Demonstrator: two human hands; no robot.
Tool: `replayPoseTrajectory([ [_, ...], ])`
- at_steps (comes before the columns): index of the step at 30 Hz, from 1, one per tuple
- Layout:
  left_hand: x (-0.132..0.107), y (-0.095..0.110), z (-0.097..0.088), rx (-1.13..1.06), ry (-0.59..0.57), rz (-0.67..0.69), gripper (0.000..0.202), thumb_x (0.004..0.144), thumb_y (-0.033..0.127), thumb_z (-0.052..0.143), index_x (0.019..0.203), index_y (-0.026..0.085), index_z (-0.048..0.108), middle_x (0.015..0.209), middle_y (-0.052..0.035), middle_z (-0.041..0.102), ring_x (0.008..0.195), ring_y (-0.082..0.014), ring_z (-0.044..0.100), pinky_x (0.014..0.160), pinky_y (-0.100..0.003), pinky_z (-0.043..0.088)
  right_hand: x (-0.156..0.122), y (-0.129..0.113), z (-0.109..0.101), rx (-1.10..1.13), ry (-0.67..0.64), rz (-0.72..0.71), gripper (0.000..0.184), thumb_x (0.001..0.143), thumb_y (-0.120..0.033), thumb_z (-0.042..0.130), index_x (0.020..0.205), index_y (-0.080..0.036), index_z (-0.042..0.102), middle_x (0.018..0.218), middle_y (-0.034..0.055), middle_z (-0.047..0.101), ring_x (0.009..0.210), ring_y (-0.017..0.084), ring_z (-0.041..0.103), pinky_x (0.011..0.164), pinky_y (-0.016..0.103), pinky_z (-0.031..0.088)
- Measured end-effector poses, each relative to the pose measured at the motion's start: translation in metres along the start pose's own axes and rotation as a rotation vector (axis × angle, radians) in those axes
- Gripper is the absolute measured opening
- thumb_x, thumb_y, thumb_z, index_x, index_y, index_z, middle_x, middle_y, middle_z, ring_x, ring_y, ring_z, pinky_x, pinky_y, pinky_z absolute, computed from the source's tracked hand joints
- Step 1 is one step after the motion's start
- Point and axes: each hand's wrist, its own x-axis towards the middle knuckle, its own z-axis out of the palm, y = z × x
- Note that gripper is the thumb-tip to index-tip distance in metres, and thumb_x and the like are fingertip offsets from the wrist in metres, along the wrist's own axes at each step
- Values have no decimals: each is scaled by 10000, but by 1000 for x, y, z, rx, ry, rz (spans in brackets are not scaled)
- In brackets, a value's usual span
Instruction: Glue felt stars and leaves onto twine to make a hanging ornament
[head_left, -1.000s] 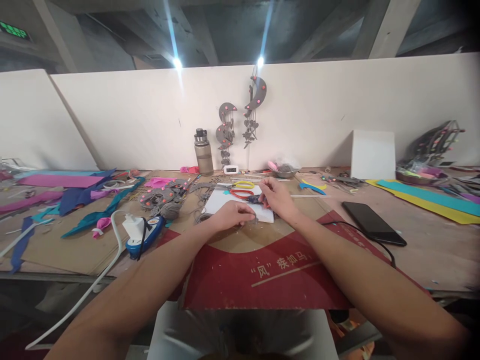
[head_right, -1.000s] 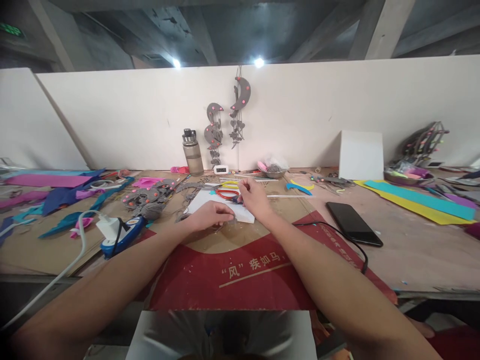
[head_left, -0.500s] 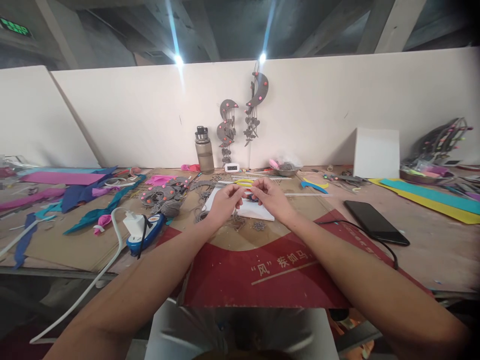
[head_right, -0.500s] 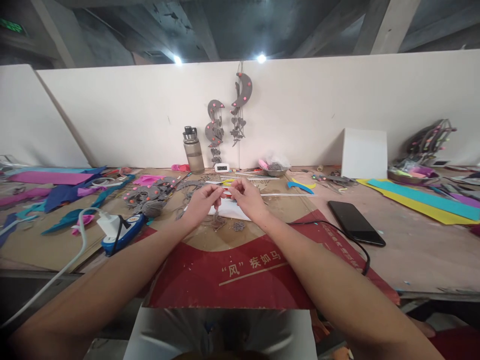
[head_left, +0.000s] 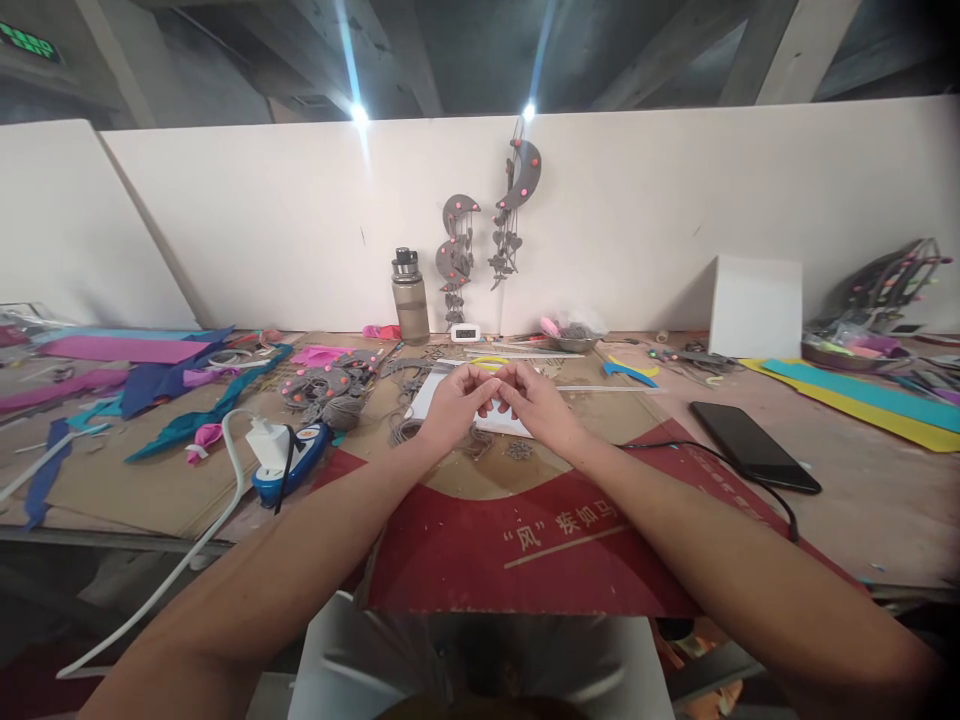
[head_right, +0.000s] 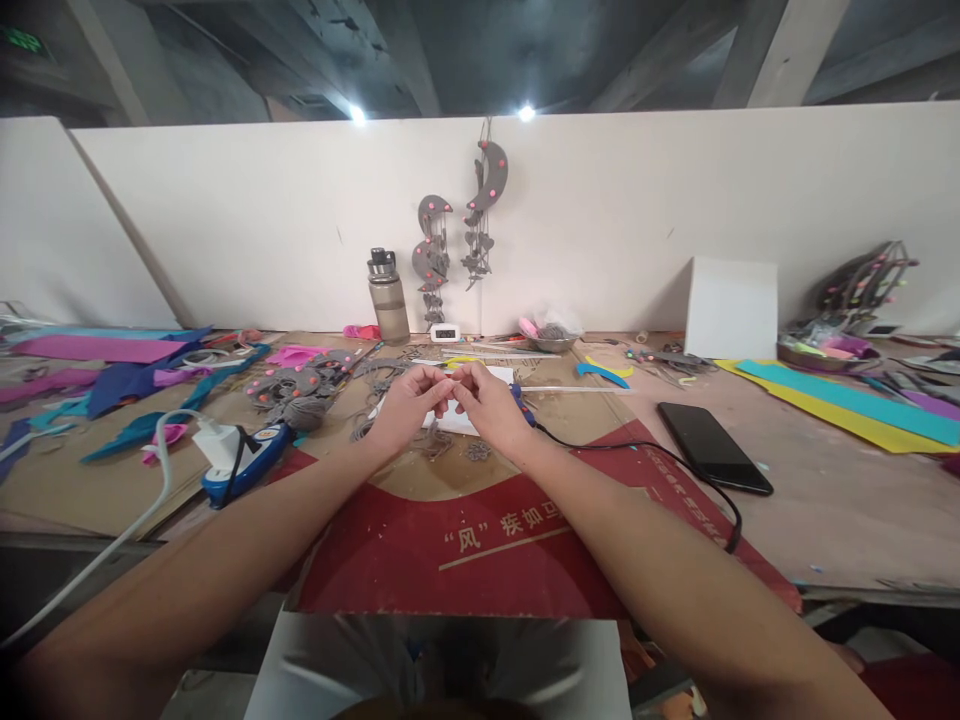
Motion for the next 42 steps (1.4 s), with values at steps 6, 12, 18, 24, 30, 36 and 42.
replayPoseTrajectory([
  [6,0,0,-1,30,25,12,243,755,347,676,790,158,527,569,38,560,505,-77,499,503,-208,403,-1,3,2,-38,2,-42,164,906,-350,439,951,-205,500,714,-15,578,639,126,562,587,255,435],
  [12,-1,3,0,56,-17,-12,275,730,373,691,778,157,527,569,32,576,503,-77,499,512,-211,401,-1,6,3,-40,-12,-54,133,910,-322,419,939,-211,484,711,-26,562,621,123,563,594,258,434],
  [18,-2,3,-1,102,-47,-6,287,751,394,676,741,163,506,551,39,554,495,-71,473,515,-207,382,-2,4,2,-188,27,-112,134,907,-274,431,1006,-210,494,782,-2,603,678,141,562,679,293,427],
  [24,-2,0,-4,178,-72,28,297,805,425,621,720,166,502,542,43,514,500,-73,450,522,-210,368,-3,2,2,-197,85,-118,114,879,-272,490,968,-203,504,818,18,606,741,158,559,713,306,427],
  [30,-6,8,0,105,-41,101,323,824,454,599,714,171,487,551,44,494,500,-71,427,510,-213,351,-6,-5,6,32,50,-75,256,904,-451,470,960,-207,520,788,14,598,703,146,554,593,264,431],
  [36,-8,13,8,-170,-88,74,350,815,486,609,705,177,487,507,58,455,463,-75,430,529,-243,423,-7,-12,14,305,-1,-47,323,892,-545,450,953,-227,452,740,-11,583,631,128,567,525,242,434],
  [42,-3,3,4,-240,-70,67,338,835,453,596,689,155,530,535,25,503,501,-82,482,523,-236,411,-4,-8,9,256,-79,-27,386,915,-581,341,921,-214,461,755,3,549,673,131,562,516,234,446],
])
